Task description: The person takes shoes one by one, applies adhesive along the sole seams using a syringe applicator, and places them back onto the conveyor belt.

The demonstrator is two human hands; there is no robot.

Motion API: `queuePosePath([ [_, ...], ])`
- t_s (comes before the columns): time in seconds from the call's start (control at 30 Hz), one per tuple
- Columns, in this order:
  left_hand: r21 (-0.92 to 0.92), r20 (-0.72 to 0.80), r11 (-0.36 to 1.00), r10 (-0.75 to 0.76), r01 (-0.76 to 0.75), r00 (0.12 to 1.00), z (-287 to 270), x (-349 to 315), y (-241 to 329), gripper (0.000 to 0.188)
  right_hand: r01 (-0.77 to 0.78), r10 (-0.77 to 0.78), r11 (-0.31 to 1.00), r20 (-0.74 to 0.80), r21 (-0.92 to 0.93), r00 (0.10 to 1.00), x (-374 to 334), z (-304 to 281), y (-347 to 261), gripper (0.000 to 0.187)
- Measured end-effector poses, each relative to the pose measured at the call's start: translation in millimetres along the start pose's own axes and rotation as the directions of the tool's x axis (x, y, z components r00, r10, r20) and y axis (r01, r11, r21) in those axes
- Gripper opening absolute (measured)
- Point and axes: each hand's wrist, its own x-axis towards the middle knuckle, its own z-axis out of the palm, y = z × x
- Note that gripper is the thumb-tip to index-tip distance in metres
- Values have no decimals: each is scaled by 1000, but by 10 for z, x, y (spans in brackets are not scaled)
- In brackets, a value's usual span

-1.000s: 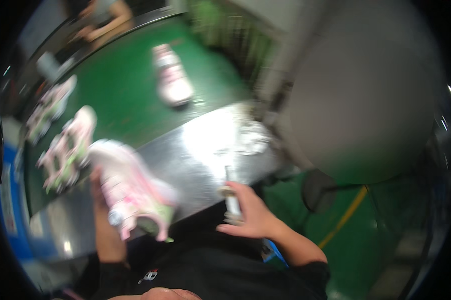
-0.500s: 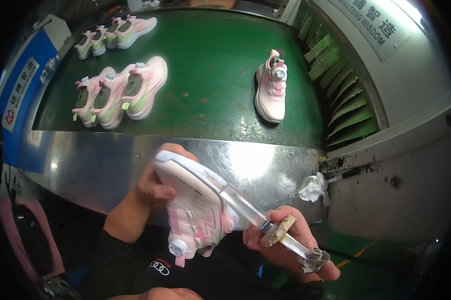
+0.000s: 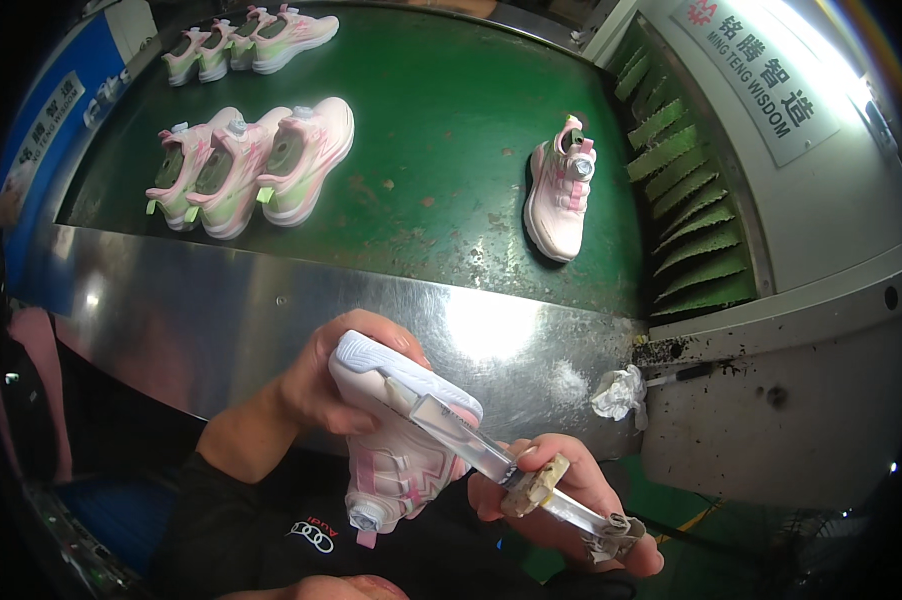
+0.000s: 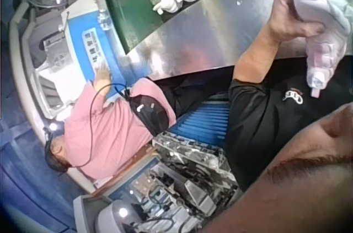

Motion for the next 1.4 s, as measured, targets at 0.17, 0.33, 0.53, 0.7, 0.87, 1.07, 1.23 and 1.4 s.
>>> queuePosePath([
  [0.17, 6, -7, 1000, 13, -13, 1000, 17, 9, 37, 64, 5, -5, 999, 11, -40, 1000, 22, 30, -1, 106],
  [0.33, 6, -47, 1000, 6, -5, 999, 25, -7, 38, 63, 36, -37, 998, -24, -56, 999, -7, 48, 5, 105],
  [0.53, 19, -59, 1000, 3, -2, 998, 10, -2, 36, 63, 56, -56, 998, -38, -12, 998, -35, 32, 22, 104],
  [0.7, -41, -43, 999, -10, 9, 999, -52, 12, 30, 63, 59, -59, 998, -26, -3, 998, -103, -68, 49, 103],
  [0.87, -54, -105, 996, -79, 73, 991, -102, 19, 44, 64, 80, -80, 997, -7, -1, 997, -143, -158, 76, 106],
  [1.07, -124, -201, 988, -113, 89, 973, -149, -4, 6, 69, 64, -63, 997, -11, 49, 998, -259, -215, 115, 109],
  [1.23, -100, -272, 987, -147, 124, 951, -210, 76, -39, 68, 55, -55, 998, -135, -3, 989, -316, -260, 172, 103],
  [1.4, -75, -324, 986, -163, 146, 932, -98, 129, -4, 71, 122, -118, 990, -59, 75, 991, -409, -389, 255, 109],
])
